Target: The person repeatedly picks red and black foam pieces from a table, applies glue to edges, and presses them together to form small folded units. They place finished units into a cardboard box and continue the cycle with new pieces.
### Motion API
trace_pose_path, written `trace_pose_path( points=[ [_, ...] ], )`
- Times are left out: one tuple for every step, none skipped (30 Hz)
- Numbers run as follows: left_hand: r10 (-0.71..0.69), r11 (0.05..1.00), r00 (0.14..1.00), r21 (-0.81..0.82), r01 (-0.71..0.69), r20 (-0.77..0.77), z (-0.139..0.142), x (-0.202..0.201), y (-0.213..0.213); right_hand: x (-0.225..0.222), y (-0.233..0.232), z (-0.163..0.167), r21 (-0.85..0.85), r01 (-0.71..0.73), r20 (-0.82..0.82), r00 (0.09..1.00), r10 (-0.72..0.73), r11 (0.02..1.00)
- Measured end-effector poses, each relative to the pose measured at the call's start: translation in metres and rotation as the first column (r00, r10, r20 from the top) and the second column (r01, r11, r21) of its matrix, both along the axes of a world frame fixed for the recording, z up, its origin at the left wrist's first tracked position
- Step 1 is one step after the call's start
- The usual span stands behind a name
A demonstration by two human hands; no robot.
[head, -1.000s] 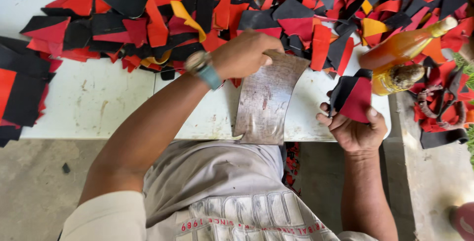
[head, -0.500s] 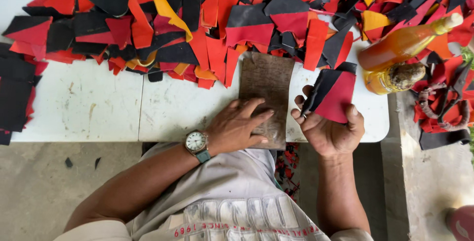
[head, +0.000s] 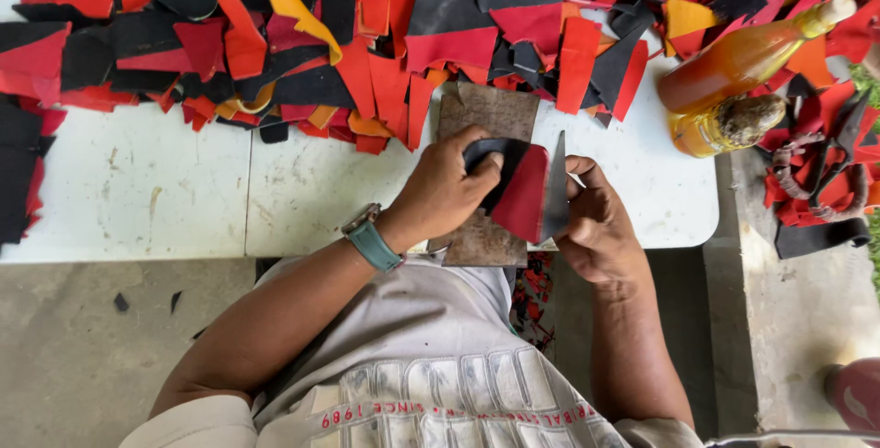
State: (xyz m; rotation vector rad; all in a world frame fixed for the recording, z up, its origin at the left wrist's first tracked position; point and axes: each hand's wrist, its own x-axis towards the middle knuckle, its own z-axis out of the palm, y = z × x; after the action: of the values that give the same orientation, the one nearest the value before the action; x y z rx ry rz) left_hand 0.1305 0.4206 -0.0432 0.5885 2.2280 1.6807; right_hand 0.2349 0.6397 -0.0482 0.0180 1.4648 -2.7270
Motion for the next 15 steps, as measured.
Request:
trace_pose_path(
  points=[
    [0.020,1.000,1.000,0.022,-0.020,0.018,-0.003,-0.001,-0.006,0.000,0.002,-0.002,-0.014,0.014,0.019,1.000,-0.014,1.000],
    [0.034,0.998,0.999,0.046,-0.036,0.032,-0.005,-0.003,-0.011,0.000,0.003,-0.005,-0.024,0.033,0.034,0.999,-0.032,0.999],
    [0.045,0.996,0.998,0.072,-0.049,0.044,-0.006,-0.006,-0.017,-0.001,0.005,-0.006,0.073,0.076,0.011,0.997,-0.077,0.994],
    [0.024,0.991,0.999,0.134,-0.029,0.043,-0.007,-0.008,-0.023,-0.003,0.005,-0.008,0.168,0.118,-0.010,0.993,-0.118,0.979],
    [0.003,0.981,0.999,0.194,-0.011,0.041,-0.007,-0.010,-0.030,-0.004,0.006,-0.009,0.260,0.159,-0.033,0.987,-0.156,0.952],
    [-0.016,0.967,0.999,0.256,0.006,0.035,-0.007,-0.014,-0.035,-0.005,0.006,-0.010,0.363,0.168,-0.032,0.985,-0.168,0.916],
    [-0.027,0.976,1.000,0.218,0.029,-0.012,-0.007,-0.016,-0.039,-0.006,0.005,-0.010,0.461,0.171,-0.027,0.983,-0.180,0.870],
    [-0.040,0.983,0.998,0.176,0.049,-0.053,-0.006,-0.018,-0.043,-0.007,0.004,-0.010,0.554,0.167,-0.017,0.982,-0.190,0.815],
    [-0.054,0.989,0.994,0.134,0.067,-0.094,-0.007,-0.019,-0.045,-0.009,0.002,-0.009,0.527,0.130,0.017,0.986,-0.164,0.840],
    [-0.059,0.991,0.996,0.117,0.067,-0.074,-0.007,-0.021,-0.047,-0.010,0.000,-0.008,0.499,0.096,0.045,0.990,-0.136,0.862],
    [-0.063,0.992,0.996,0.102,0.068,-0.056,-0.007,-0.022,-0.048,-0.012,-0.002,-0.006,0.469,0.063,0.070,0.992,-0.109,0.881],
    [-0.069,0.994,0.997,0.088,0.072,-0.040,-0.008,-0.022,-0.048,-0.013,-0.005,-0.004,0.395,0.049,0.142,0.983,-0.114,0.917],
    [-0.063,0.993,0.997,0.101,0.067,-0.049,-0.009,-0.023,-0.048,-0.014,-0.008,-0.002,0.318,0.041,0.215,0.970,-0.115,0.947],
    [-0.054,0.992,0.997,0.113,0.061,-0.059,-0.010,-0.023,-0.048,-0.015,-0.012,0.000,0.238,0.038,0.286,0.952,-0.107,0.971],
    [-0.044,0.991,0.996,0.124,0.052,-0.072,-0.011,-0.023,-0.049,-0.016,-0.015,0.002,0.269,-0.015,0.282,0.957,-0.064,0.963]
  ],
)
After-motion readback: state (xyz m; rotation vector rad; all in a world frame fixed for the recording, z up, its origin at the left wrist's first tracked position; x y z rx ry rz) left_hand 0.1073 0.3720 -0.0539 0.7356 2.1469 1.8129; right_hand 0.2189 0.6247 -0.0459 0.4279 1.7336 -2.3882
